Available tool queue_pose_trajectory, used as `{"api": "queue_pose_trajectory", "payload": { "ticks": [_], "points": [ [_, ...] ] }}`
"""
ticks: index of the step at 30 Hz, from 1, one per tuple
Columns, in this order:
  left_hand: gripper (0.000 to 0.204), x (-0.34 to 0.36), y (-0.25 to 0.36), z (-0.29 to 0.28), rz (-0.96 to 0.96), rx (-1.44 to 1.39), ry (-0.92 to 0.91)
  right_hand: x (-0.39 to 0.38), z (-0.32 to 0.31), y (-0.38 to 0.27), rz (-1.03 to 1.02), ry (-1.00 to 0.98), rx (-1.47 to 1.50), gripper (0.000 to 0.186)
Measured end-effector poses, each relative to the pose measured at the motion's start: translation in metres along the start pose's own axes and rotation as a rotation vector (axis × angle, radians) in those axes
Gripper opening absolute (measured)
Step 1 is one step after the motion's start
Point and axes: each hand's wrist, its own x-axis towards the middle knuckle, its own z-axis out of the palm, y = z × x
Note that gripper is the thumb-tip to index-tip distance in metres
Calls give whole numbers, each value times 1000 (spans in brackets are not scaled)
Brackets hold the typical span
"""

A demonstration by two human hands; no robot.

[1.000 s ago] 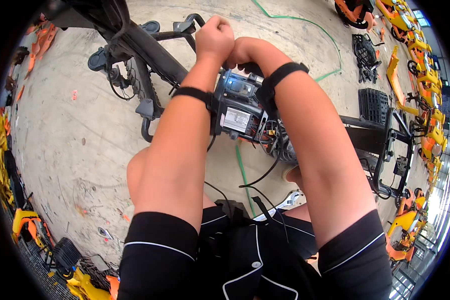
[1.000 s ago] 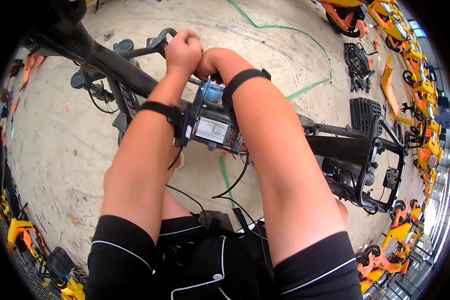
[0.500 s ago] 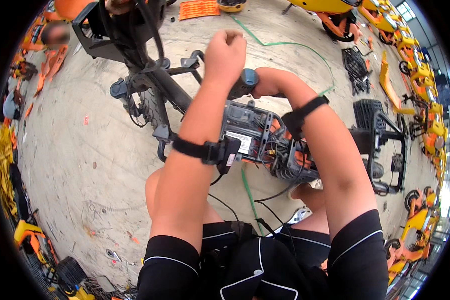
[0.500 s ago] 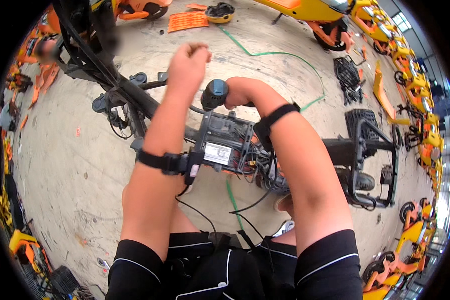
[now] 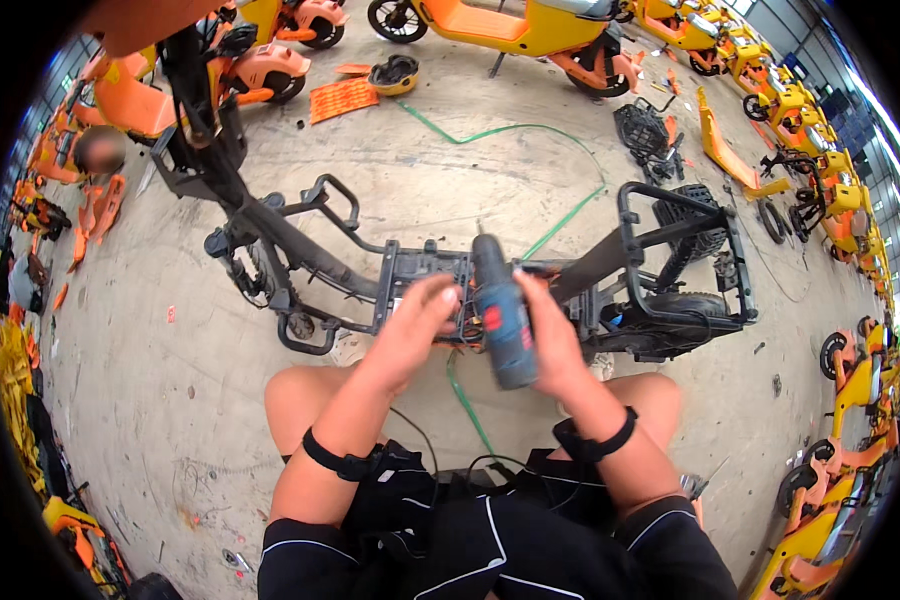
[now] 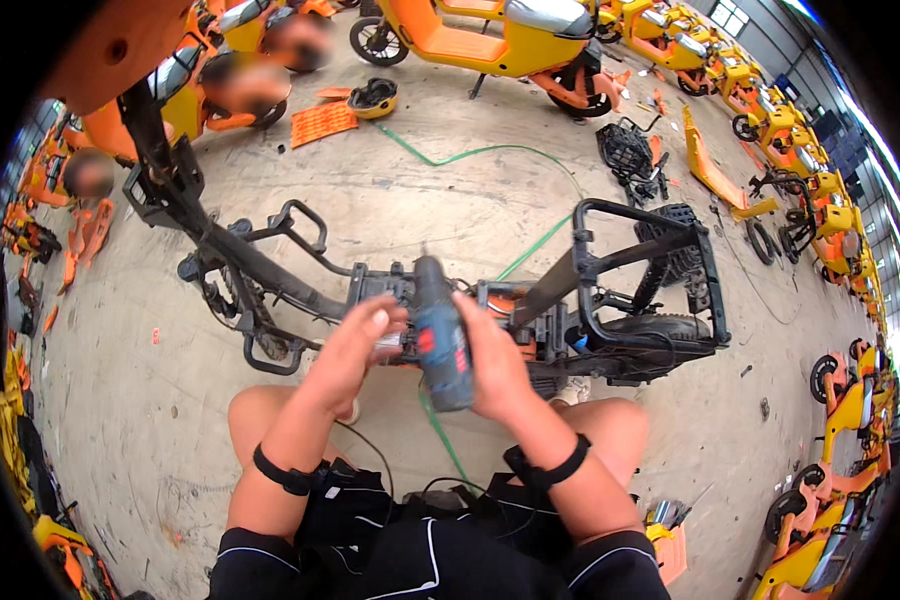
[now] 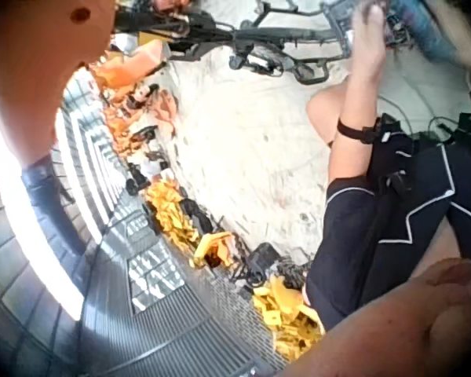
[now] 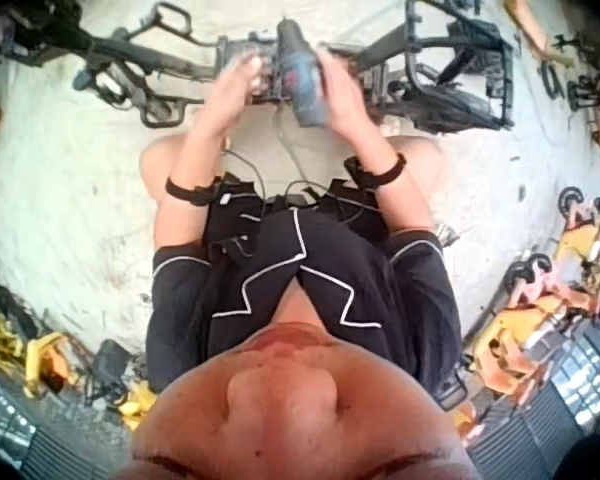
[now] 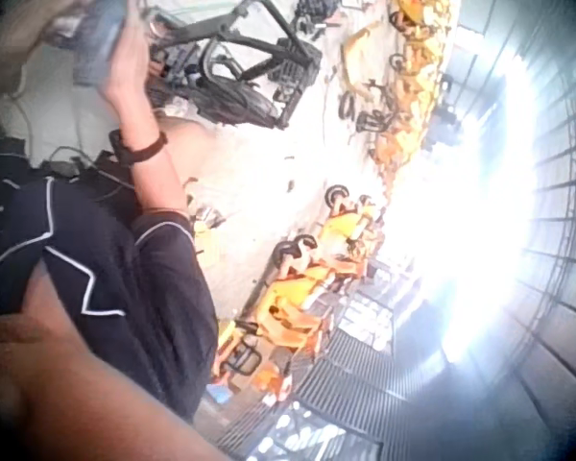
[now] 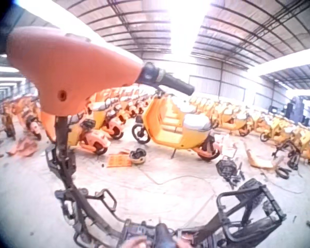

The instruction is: The person uses a power drill to work on the electrical components and frame of an electric scooter, then picks up and uses an adjustable wrench to adjust a part.

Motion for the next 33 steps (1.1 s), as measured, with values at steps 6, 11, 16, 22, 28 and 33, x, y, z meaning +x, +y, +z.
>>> {"api": "queue_pose_trajectory", "payload": {
  "ticks": [6, 11, 16, 22, 28, 33],
  "points": [
    [41, 6, -31, 11, -154, -373, -149, -36, 16, 4, -391, 17, -326, 63],
    [22, 3, -46, 27, -146, -288, -53, -57, 36, 15, -440, -2, -425, 57],
    [14, -6, -44, 19, -172, -432, -149, -75, 46, 25, -338, -106, -21, 73],
    [18, -22, -40, 22, -100, -528, -299, -100, 50, 12, 28, -320, 463, 88],
    [21, -30, -44, 22, -51, -547, -305, -98, 48, 4, -77, -230, 487, 80],
    [34, -38, -48, 26, -92, -546, -255, -87, 44, 13, -383, -41, 167, 67]
  ]
}}
